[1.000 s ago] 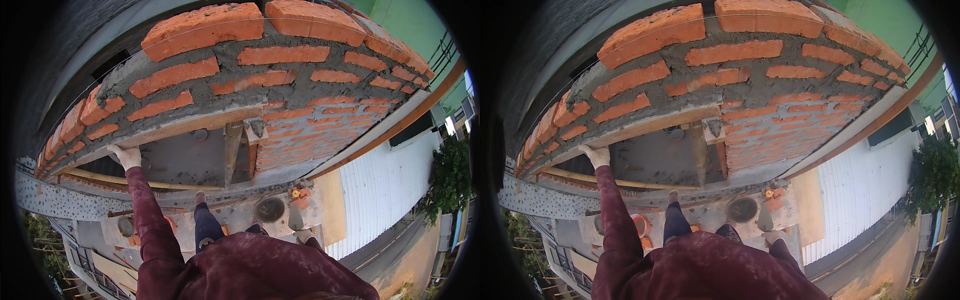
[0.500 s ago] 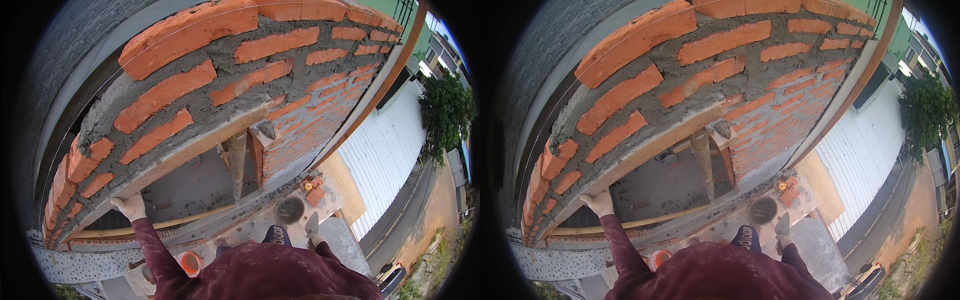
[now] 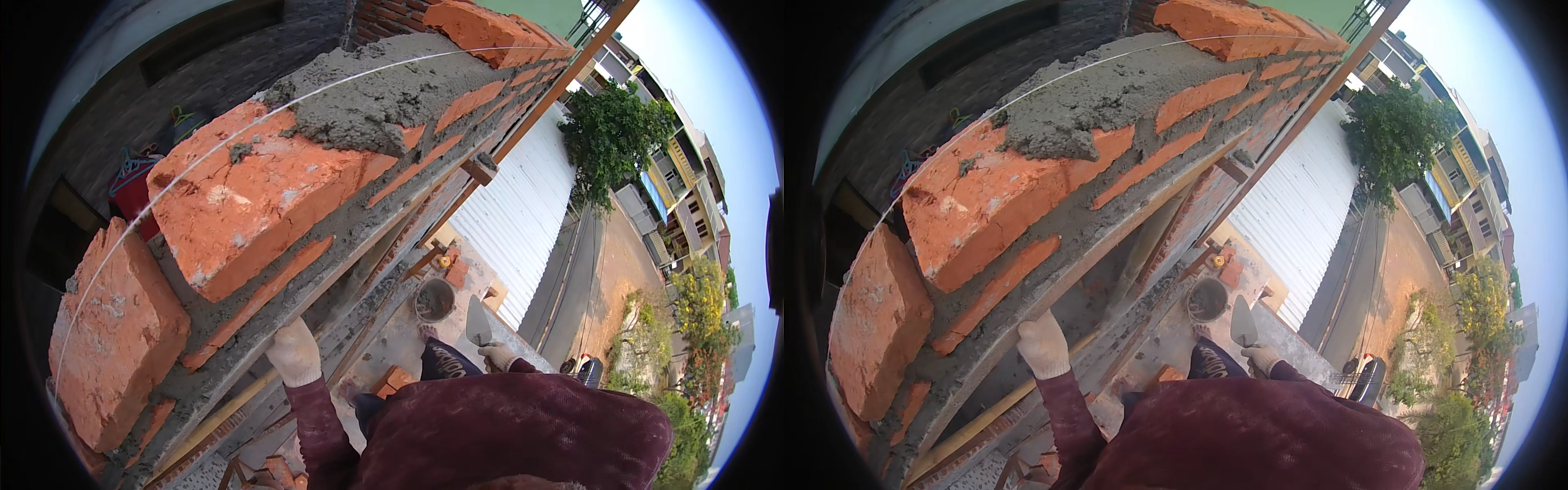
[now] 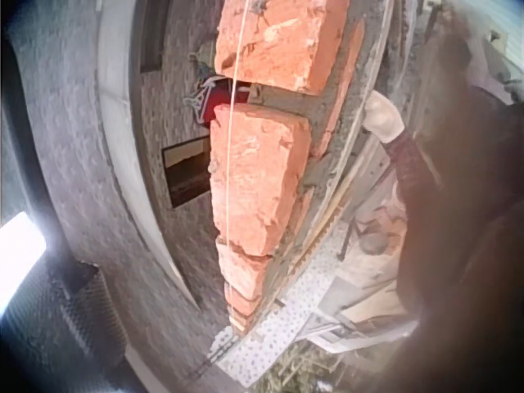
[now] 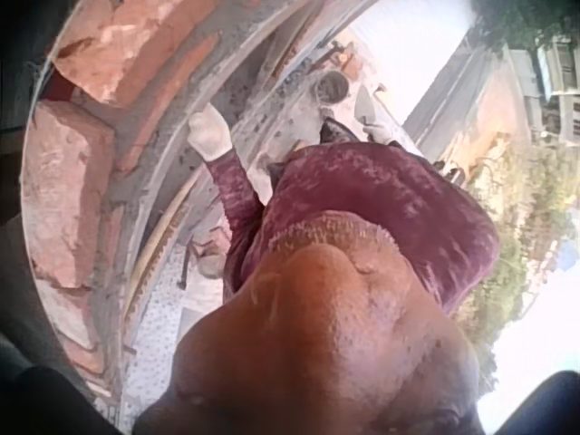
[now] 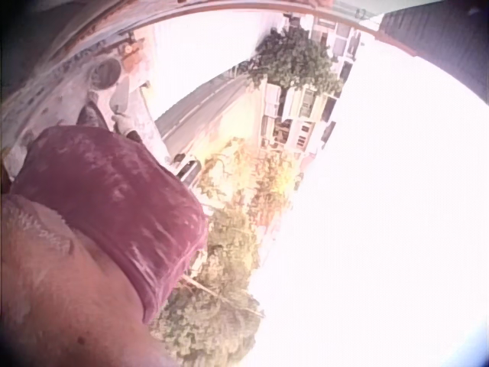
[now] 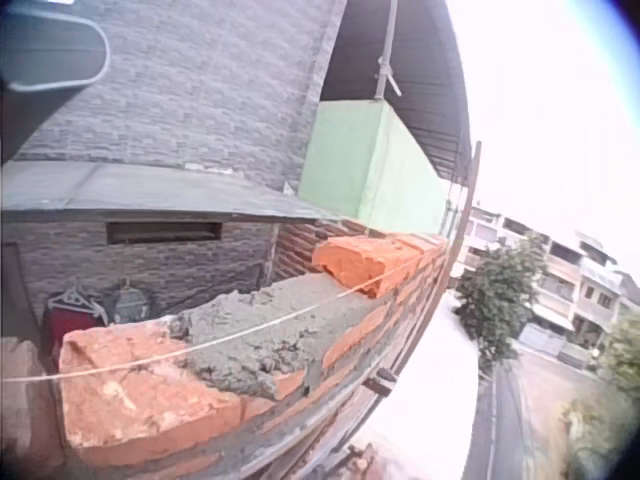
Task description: The person lays red bricks onto a partially built wall using a trowel to apply mortar. They repeatedly scoop mortar from a bucket, spread it on the bricks, and tap each brick into place.
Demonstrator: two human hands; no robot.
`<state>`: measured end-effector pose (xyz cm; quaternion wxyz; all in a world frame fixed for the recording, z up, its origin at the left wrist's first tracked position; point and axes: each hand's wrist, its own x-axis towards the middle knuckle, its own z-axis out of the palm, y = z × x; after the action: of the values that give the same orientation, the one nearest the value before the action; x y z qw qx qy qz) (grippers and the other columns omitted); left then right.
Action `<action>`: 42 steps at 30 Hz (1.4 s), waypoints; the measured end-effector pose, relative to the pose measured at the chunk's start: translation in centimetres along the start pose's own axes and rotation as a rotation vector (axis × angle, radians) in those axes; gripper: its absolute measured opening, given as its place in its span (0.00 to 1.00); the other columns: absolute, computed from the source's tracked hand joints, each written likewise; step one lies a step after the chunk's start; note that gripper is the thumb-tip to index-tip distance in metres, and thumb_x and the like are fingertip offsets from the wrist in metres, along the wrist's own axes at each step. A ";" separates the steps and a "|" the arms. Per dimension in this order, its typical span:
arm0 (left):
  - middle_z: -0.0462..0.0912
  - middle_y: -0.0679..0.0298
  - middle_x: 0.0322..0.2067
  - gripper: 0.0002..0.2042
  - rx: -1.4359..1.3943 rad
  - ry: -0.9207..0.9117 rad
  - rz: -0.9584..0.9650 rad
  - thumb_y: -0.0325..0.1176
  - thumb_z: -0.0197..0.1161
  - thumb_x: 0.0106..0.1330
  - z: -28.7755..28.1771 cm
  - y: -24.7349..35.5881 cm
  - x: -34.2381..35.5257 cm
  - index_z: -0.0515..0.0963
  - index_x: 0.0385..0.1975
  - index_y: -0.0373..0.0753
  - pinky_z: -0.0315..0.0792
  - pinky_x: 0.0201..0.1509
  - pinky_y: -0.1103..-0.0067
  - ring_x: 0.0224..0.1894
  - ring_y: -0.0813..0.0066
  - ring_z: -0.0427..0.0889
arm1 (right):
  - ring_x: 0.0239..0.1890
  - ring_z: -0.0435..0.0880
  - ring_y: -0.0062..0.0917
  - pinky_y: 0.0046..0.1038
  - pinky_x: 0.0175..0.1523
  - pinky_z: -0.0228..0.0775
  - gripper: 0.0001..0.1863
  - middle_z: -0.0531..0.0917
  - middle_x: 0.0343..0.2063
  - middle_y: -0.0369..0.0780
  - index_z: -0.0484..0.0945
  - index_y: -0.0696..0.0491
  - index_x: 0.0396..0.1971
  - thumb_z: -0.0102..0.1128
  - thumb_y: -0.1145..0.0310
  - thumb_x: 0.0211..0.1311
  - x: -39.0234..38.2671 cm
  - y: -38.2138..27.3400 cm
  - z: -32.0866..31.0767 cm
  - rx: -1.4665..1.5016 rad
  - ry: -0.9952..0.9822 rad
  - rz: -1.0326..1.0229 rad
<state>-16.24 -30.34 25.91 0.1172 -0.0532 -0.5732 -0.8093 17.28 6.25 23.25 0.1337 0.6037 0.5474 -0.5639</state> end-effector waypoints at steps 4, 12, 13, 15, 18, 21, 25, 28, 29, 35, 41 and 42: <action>0.81 0.53 0.58 0.19 0.562 -0.109 0.148 0.32 0.63 0.75 -0.2 1.5 -0.4 0.76 0.62 0.34 0.72 0.65 0.71 0.59 0.60 0.80 | 0.16 0.77 0.26 0.33 0.22 0.70 0.11 0.79 0.19 0.39 0.80 0.56 0.32 0.67 0.63 0.63 -1.8 4.1 1.7 -0.044 0.108 -0.035; 0.86 0.52 0.44 0.19 0.652 -0.145 0.323 0.44 0.63 0.76 1.5 6.5 0.0 0.81 0.48 0.30 0.79 0.50 0.66 0.43 0.55 0.85 | 0.34 0.86 0.29 0.33 0.41 0.76 0.22 0.88 0.32 0.44 0.87 0.61 0.42 0.72 0.56 0.57 -2.7 6.5 2.6 -0.531 0.100 -0.123; 0.85 0.51 0.47 0.19 0.615 -0.167 0.300 0.44 0.62 0.76 1.2 6.3 -0.1 0.81 0.51 0.30 0.79 0.52 0.65 0.46 0.55 0.84 | 0.36 0.87 0.30 0.33 0.43 0.77 0.24 0.89 0.34 0.45 0.87 0.61 0.44 0.72 0.55 0.56 -3.4 5.7 3.6 -0.503 0.100 -0.046; 0.84 0.50 0.52 0.21 0.525 -0.220 0.238 0.43 0.61 0.75 0.6 5.9 -0.2 0.79 0.55 0.31 0.77 0.56 0.65 0.52 0.54 0.83 | 0.44 0.87 0.32 0.33 0.51 0.77 0.30 0.89 0.41 0.46 0.86 0.61 0.49 0.73 0.52 0.54 -3.0 7.1 3.6 -0.656 0.002 -0.085; 0.83 0.48 0.54 0.17 0.604 -0.267 0.331 0.34 0.60 0.77 -0.5 3.7 -0.8 0.79 0.56 0.28 0.78 0.57 0.67 0.53 0.55 0.84 | 0.46 0.86 0.29 0.31 0.53 0.76 0.29 0.89 0.43 0.42 0.85 0.59 0.51 0.73 0.54 0.54 -3.8 7.5 4.9 -0.602 0.096 0.065; 0.83 0.49 0.54 0.19 0.653 -0.215 0.325 0.39 0.61 0.77 -1.3 0.6 -2.3 0.79 0.57 0.28 0.76 0.59 0.67 0.54 0.56 0.83 | 0.46 0.86 0.29 0.31 0.54 0.76 0.29 0.89 0.43 0.41 0.85 0.59 0.51 0.74 0.54 0.53 -3.9 7.9 5.2 -0.583 0.060 0.067; 0.82 0.49 0.56 0.20 0.433 -0.300 0.235 0.41 0.61 0.77 -0.8 4.6 -0.9 0.78 0.58 0.29 0.75 0.61 0.66 0.56 0.55 0.82 | 0.47 0.86 0.32 0.31 0.55 0.76 0.25 0.89 0.45 0.42 0.86 0.56 0.51 0.69 0.55 0.59 -4.8 8.0 6.1 -0.677 0.003 -0.018; 0.81 0.49 0.57 0.21 0.387 -0.320 0.200 0.42 0.61 0.77 -0.8 4.8 -1.0 0.78 0.58 0.30 0.74 0.62 0.65 0.57 0.55 0.81 | 0.48 0.87 0.34 0.32 0.55 0.76 0.26 0.89 0.44 0.44 0.86 0.55 0.51 0.69 0.53 0.59 -0.8 12.1 4.9 -0.791 -0.054 -0.145; 0.81 0.49 0.57 0.21 0.377 -0.318 0.189 0.42 0.61 0.77 -0.8 4.9 -1.0 0.77 0.59 0.30 0.74 0.62 0.65 0.57 0.55 0.80 | 0.48 0.87 0.33 0.32 0.54 0.76 0.30 0.89 0.44 0.45 0.86 0.58 0.51 0.71 0.50 0.56 -0.3 11.9 4.9 -0.703 -0.039 -0.105; 0.80 0.50 0.59 0.23 0.350 -0.326 0.163 0.45 0.61 0.77 -1.3 5.0 -0.6 0.76 0.60 0.32 0.72 0.64 0.64 0.59 0.54 0.78 | 0.47 0.87 0.32 0.32 0.54 0.75 0.35 0.89 0.44 0.44 0.85 0.61 0.52 0.75 0.47 0.53 -1.7 9.7 5.9 -0.693 -0.034 -0.039; 0.78 0.50 0.61 0.25 0.316 -0.318 0.108 0.48 0.61 0.77 -1.6 5.3 -0.7 0.76 0.62 0.33 0.71 0.66 0.63 0.61 0.53 0.77 | 0.52 0.85 0.34 0.33 0.58 0.76 0.29 0.88 0.48 0.46 0.86 0.59 0.50 0.73 0.51 0.57 -3.9 6.7 7.5 -0.610 -0.033 0.004; 0.78 0.50 0.61 0.25 0.284 -0.336 0.086 0.48 0.61 0.76 -1.2 4.9 -0.7 0.75 0.62 0.33 0.71 0.66 0.63 0.61 0.53 0.76 | 0.51 0.85 0.34 0.32 0.58 0.76 0.30 0.88 0.47 0.46 0.86 0.60 0.50 0.74 0.51 0.56 -4.1 7.3 7.2 -0.598 -0.047 -0.013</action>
<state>-14.29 -32.92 29.87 0.0606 -0.1945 -0.6901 -0.6945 20.29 -4.15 21.00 0.3148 0.5207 0.6898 -0.3923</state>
